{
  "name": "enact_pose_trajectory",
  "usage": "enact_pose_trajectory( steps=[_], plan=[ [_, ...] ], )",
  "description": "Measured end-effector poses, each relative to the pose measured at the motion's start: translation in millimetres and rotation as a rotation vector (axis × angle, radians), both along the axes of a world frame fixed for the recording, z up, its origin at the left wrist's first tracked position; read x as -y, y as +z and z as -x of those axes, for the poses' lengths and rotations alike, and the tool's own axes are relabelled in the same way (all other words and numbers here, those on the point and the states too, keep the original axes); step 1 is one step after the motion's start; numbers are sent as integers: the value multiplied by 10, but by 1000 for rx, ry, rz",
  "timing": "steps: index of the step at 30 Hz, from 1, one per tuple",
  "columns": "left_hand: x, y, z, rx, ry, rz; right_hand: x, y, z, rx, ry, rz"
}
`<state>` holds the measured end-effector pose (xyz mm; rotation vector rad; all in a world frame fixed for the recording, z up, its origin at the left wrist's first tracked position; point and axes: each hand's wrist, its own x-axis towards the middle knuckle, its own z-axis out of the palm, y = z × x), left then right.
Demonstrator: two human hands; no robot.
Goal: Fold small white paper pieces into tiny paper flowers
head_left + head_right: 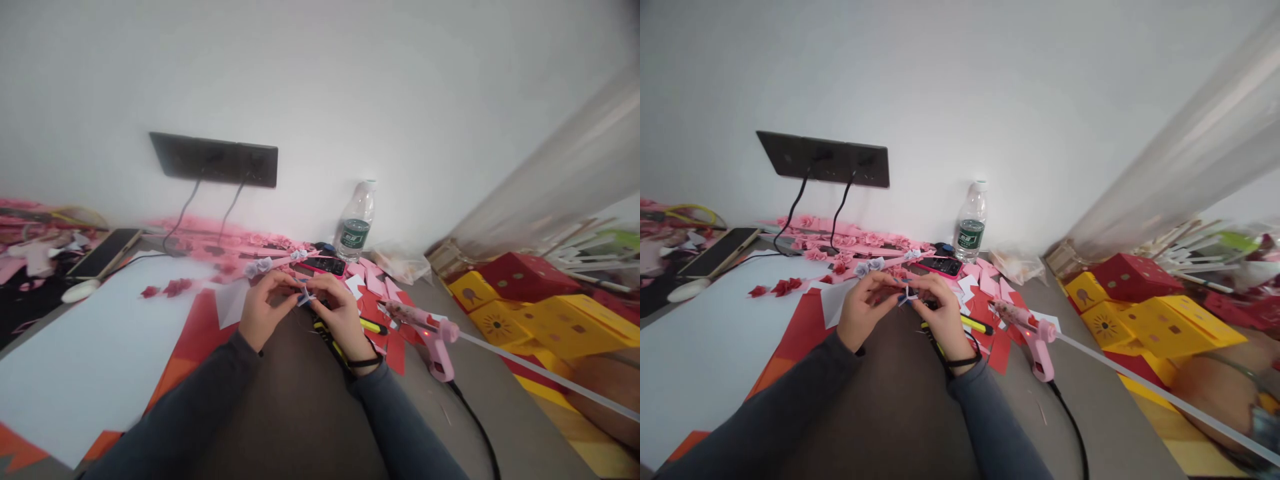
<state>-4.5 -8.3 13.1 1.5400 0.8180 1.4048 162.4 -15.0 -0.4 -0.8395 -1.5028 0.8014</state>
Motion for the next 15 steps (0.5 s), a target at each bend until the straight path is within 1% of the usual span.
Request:
enact_pose_trajectory(
  steps=[2, 6, 12, 15],
  plan=[
    [-1, 2, 1, -39, 27, -45, 4, 7, 0, 14, -3, -8],
    [-5, 0, -2, -69, 46, -76, 19, 30, 5, 22, -27, 14],
    [4, -2, -8, -38, 34, -59, 35, 43, 24, -24, -10, 33],
    [-2, 0, -7, -48, 50, -55, 33, 36, 36, -55, 13, 31]
  ],
)
